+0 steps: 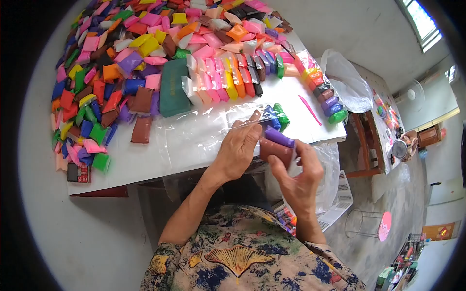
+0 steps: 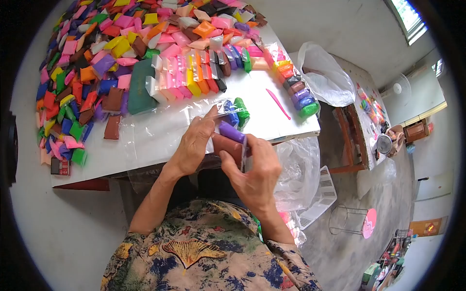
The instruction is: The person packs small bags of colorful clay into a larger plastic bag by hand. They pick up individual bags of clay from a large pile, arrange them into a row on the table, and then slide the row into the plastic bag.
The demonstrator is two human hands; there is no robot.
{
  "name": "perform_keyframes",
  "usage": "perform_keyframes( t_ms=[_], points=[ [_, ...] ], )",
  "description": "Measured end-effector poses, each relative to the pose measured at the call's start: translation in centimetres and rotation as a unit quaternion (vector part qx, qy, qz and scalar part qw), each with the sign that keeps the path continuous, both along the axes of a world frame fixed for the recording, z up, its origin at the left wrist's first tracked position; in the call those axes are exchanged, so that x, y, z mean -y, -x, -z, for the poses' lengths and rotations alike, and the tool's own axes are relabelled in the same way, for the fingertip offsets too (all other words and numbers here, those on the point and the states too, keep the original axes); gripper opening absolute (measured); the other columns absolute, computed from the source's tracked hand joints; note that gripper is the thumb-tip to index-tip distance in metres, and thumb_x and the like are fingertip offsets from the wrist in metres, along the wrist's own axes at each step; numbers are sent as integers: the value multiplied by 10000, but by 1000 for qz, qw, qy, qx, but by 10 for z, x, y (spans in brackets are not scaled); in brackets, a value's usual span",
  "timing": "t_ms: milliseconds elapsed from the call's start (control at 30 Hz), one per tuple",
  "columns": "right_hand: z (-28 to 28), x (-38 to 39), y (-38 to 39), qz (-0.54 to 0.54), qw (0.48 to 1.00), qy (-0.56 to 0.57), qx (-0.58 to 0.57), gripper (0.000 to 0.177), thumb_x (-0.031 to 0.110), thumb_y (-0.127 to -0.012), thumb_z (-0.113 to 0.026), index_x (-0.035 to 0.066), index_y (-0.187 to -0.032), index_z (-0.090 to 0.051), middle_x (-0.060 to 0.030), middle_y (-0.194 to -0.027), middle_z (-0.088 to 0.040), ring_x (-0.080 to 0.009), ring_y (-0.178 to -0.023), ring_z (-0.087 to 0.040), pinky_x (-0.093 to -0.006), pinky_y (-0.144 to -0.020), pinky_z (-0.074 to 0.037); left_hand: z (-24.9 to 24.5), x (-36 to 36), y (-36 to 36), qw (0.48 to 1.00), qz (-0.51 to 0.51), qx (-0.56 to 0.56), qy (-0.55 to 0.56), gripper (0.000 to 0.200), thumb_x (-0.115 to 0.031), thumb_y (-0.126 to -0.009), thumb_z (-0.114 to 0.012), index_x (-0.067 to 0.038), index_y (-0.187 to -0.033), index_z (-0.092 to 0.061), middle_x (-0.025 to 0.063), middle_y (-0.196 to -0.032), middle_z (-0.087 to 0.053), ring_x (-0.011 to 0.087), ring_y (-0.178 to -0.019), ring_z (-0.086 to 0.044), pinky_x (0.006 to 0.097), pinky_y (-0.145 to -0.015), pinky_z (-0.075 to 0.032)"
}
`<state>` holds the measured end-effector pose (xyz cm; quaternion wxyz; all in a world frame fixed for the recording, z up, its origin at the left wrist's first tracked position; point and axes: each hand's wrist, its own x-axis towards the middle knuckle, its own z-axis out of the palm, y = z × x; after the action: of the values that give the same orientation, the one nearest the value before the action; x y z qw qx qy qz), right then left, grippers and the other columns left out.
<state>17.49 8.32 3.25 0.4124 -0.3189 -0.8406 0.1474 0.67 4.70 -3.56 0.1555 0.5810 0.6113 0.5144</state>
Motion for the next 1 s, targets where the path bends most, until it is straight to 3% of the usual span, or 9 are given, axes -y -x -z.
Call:
perform_keyframes(
  t_ms=[167, 367, 500, 600, 700, 733, 833, 867, 1000],
  points=[
    [21, -4, 14, -8, 998, -49, 24, 433, 169, -725, -786, -26, -1073, -616, -163, -881, -631, -332, -790, -617, -424, -716, -493, -14, 5, -1, 996, 33, 77, 1, 616, -389, -1066, -238, 52, -1480, -354, 215, -1173, -591, 264, -1092, -565, 370, -1070, -363],
    [44, -7, 27, 40, 995, -81, 51, 477, 193, -754, -776, -10, -1146, -594, -153, -966, -626, -319, -850, -613, -433, -736, -486, -36, 7, 2, 976, 77, 197, 52, 633, -396, -1070, -251, 108, -1438, -361, 129, -822, -657, 220, -889, -629, 333, -1018, -409],
    [51, -6, 28, 64, 995, -65, 26, 500, 222, -765, -785, 15, -1178, -593, -139, -963, -606, -323, -831, -615, -429, -716, -486, -38, 10, -2, 978, 76, 172, 90, 552, -300, -1057, -361, 153, -1372, -390, 195, -957, -664, 276, -977, -625, 359, -1017, -423],
    [50, -5, 27, 72, 995, -48, 46, 501, 225, -770, -790, 26, -1187, -595, -134, -941, -593, -322, -824, -616, -426, -710, -489, -27, 10, -16, 986, -67, -151, -25, 487, -196, -1010, -462, 157, -1342, -412, 275, -1179, -591, 363, -1096, -573, 402, -1027, -421],
    [49, -6, 28, 82, 993, -56, 59, 498, 214, -771, -795, 24, -1187, -595, -136, -929, -588, -322, -818, -617, -421, -704, -493, -30, 20, -21, 971, -137, -198, 7, 517, -163, -969, -518, 162, -1355, -406, 319, -1283, -496, 444, -1163, -493, 467, -1030, -403],
    [48, -5, 28, 81, 993, -60, 60, 498, 211, -772, -796, 21, -1186, -594, -136, -929, -588, -324, -818, -618, -417, -702, -496, -29, 19, -19, 970, -169, -174, -25, 402, -116, -954, -557, 103, -1285, -492, 238, -1147, -578, 341, -1025, -580, 416, -928, -465],
    [49, -4, 31, 71, 995, -44, 49, 509, 185, -771, -801, 1, -1192, -581, -144, -930, -589, -322, -812, -622, -406, -696, -504, -25, 26, -12, 982, -121, 138, 29, 248, -67, -939, -584, 34, -1163, -553, 134, -1021, -600, 202, -874, -592, 322, -801, -485],
    [51, -3, 33, 67, 996, -33, 43, 514, 173, -771, -802, -8, -1195, -574, -147, -931, -589, -321, -810, -624, -403, -694, -507, -15, 25, -9, 981, -112, 158, 6, 119, -27, -929, -593, -2, -1044, -570, 51, -959, -595, 106, -802, -556, 241, -731, -461],
    [55, -5, 47, 45, 999, -19, -4, 480, 123, -781, -798, -32, -1162, -551, -171, -953, -594, -326, -814, -627, -401, -691, -517, -9, 28, -1, 982, -69, 176, -20, 128, -20, -939, -570, 13, -1059, -598, 39, -1015, -589, 108, -865, -558, 245, -772, -462]
  ],
)
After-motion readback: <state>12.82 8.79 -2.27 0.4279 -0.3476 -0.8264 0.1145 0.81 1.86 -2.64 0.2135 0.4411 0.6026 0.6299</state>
